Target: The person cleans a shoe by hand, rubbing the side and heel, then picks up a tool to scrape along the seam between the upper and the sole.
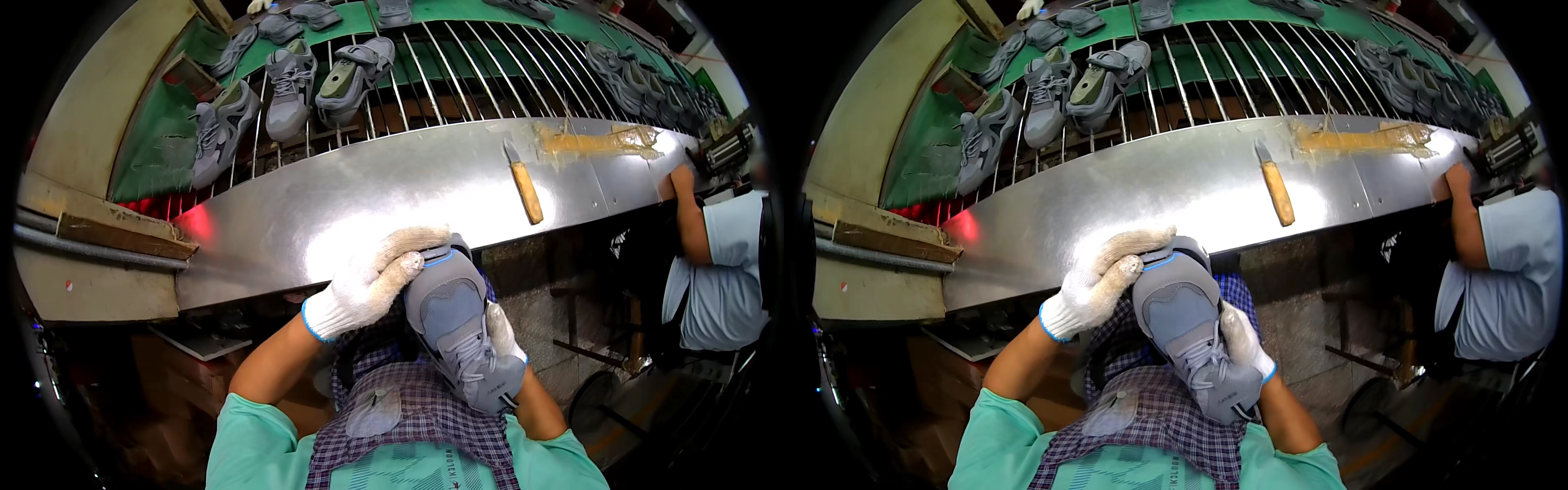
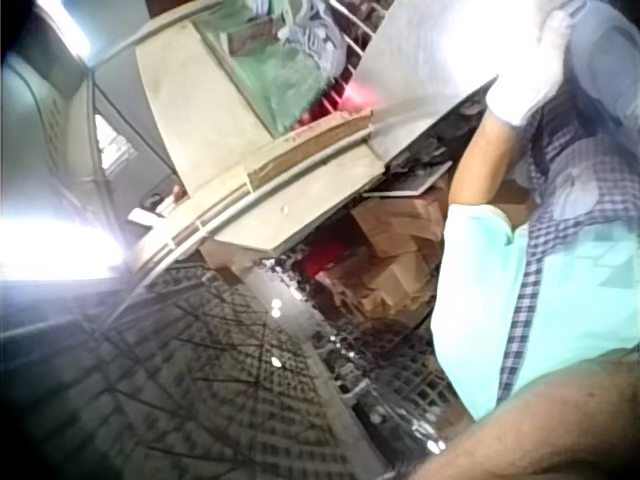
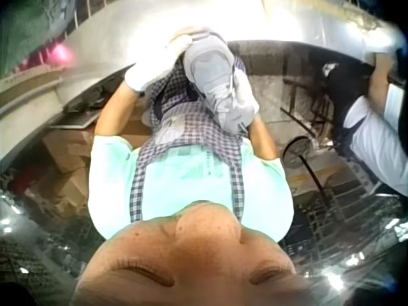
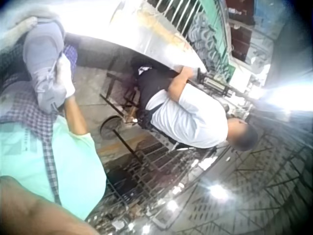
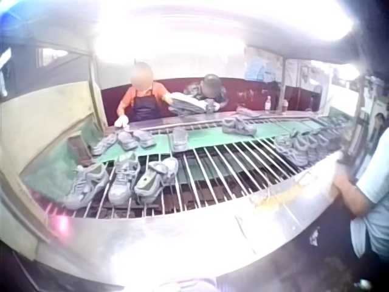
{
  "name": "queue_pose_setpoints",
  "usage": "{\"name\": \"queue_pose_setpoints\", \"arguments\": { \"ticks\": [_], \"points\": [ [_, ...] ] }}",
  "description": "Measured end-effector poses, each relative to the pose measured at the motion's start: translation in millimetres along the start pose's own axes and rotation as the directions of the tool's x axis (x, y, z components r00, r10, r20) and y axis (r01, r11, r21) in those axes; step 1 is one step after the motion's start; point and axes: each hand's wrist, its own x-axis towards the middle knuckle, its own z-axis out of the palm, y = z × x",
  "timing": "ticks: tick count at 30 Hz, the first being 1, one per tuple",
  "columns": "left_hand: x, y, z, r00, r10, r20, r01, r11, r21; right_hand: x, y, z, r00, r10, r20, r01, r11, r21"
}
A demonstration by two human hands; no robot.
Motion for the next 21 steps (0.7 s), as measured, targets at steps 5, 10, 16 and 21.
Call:
{"name": "queue_pose_setpoints", "arguments": {
  "ticks": [5,10,16,21],
  "points": [
    [3,1,-5,0.998,0.04,0.044,-0.041,0.999,0.017,-1,11,-11,1.0,0.027,-0.014,-0.027,0.998,-0.058],
    [7,12,-3,0.996,0.069,0.052,-0.075,0.988,0.138,-5,1,-3,0.996,0.057,-0.075,-0.058,0.998,-0.006],
    [5,7,-4,0.977,0.184,0.105,-0.193,0.978,0.075,-12,0,12,0.997,0.031,-0.077,-0.026,0.997,0.067],
    [4,6,14,0.975,0.221,0.026,-0.221,0.952,0.21,-9,0,20,0.998,-0.007,-0.066,0.015,0.993,0.118]
  ]
}}
